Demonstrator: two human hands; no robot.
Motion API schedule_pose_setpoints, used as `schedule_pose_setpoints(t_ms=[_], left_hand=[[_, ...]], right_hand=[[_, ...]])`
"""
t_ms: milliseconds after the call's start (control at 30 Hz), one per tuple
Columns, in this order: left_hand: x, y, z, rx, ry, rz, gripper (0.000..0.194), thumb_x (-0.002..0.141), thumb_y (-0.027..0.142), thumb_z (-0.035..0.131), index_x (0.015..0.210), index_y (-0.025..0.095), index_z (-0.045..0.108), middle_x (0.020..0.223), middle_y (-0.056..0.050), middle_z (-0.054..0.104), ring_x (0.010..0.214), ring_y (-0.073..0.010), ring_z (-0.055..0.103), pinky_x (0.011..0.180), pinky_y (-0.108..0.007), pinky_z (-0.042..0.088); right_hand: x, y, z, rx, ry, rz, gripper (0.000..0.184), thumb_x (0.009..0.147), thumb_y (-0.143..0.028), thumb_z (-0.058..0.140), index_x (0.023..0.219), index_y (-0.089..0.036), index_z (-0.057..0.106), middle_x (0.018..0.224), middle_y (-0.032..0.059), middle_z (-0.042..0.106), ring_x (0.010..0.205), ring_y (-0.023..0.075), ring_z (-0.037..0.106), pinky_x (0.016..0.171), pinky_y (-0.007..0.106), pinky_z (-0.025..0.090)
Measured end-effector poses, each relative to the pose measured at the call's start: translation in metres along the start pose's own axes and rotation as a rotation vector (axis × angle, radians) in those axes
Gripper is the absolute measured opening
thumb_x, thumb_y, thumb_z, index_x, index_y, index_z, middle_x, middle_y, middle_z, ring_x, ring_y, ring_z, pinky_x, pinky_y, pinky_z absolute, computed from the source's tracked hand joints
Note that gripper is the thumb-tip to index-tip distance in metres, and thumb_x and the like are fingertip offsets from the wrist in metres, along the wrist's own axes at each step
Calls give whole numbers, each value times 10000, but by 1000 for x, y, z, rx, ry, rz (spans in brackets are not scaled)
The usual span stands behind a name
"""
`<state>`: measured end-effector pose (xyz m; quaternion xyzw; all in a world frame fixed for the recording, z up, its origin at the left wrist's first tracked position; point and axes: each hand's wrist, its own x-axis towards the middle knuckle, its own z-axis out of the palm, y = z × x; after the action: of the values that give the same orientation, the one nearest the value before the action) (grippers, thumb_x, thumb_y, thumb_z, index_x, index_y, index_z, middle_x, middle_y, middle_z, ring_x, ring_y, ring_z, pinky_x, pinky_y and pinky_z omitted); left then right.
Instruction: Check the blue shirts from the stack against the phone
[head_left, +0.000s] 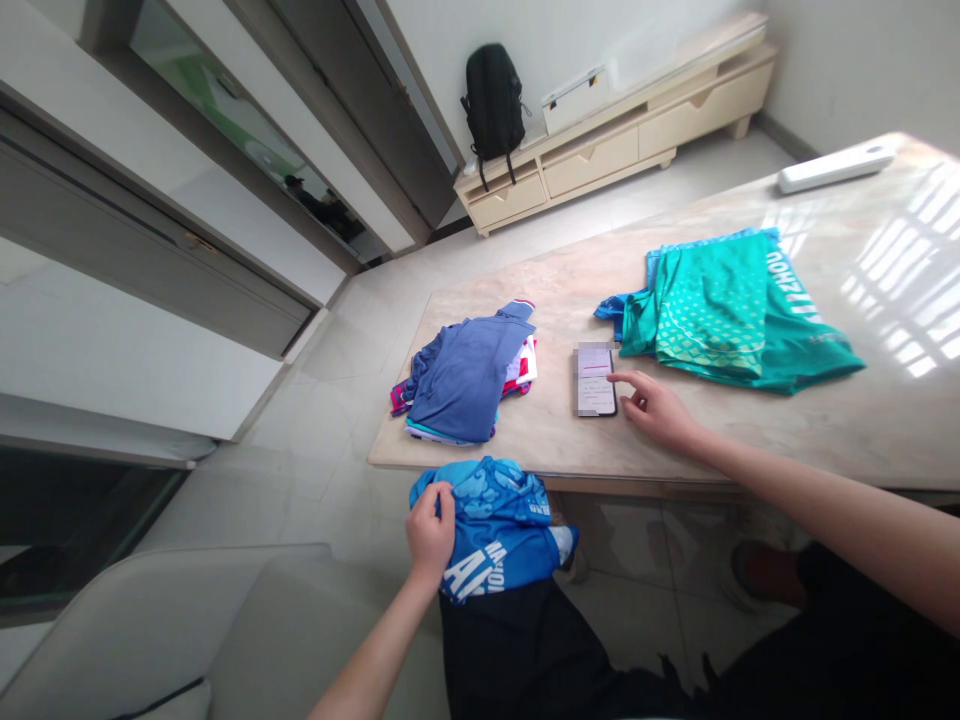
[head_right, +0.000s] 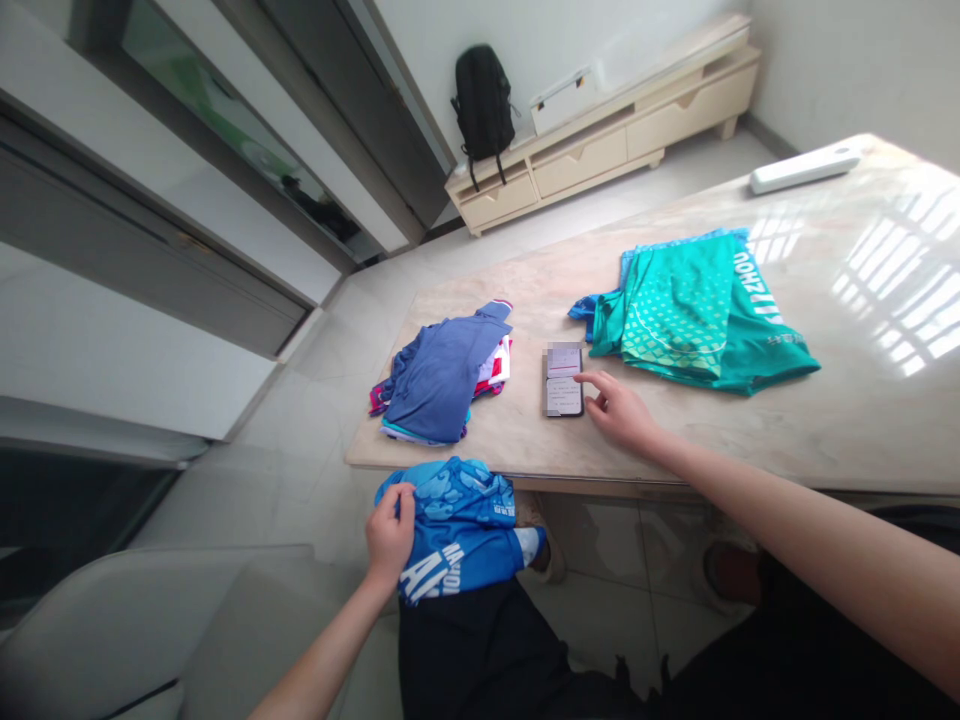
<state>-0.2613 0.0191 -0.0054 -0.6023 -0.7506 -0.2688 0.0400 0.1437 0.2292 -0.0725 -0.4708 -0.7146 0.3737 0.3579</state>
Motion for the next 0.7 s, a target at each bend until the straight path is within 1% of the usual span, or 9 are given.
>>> schedule_pose_setpoints(t_ms=[100, 200, 367, 567, 700], left_hand=[[0, 0, 0, 0, 1, 4, 355, 1029, 447, 445, 901, 239, 703, 858, -48, 781, 815, -228, 748, 775, -315, 556], [0, 0, 0, 0, 2, 9, 349, 1030, 439, 448, 905, 237, 703, 863, -48, 781, 816, -227, 747, 776, -314, 556], [0, 0, 0, 4, 4, 14, 332, 1031, 421, 456, 905, 239, 704, 858, -41, 780, 809, -219, 745, 772, -301, 552], [0, -1, 0, 9, 5, 20, 341, 1036, 426, 451, 909, 235, 703, 859, -39, 782, 809, -214, 745, 769, -293, 547], [0, -1, 1, 10, 6, 24, 337, 1037, 420, 454, 907, 231, 702, 854, -34, 781, 798, -210, 745, 767, -291, 544]], right_hand=[[0, 0, 0, 16, -28, 1, 467, 875, -177, 547, 1327, -238, 650, 1217, 72, 764, 687, 161, 646, 685, 323, 527], [0, -1, 0, 23, -48, 11, 495, 863, -159, 542, 1339, -247, 646, 1175, 53, 789, 665, 157, 639, 653, 307, 523], [0, -2, 0, 5, -26, 38, 459, 868, -195, 563, 1309, -228, 685, 1107, 70, 803, 656, 173, 640, 637, 317, 505], [0, -4, 0, 3, -22, 34, 435, 879, -191, 556, 1291, -236, 690, 1170, 65, 795, 653, 164, 628, 645, 315, 505], [0, -2, 0, -6, -20, 37, 430, 879, -195, 560, 1283, -235, 701, 1102, 56, 796, 667, 165, 638, 663, 310, 504]])
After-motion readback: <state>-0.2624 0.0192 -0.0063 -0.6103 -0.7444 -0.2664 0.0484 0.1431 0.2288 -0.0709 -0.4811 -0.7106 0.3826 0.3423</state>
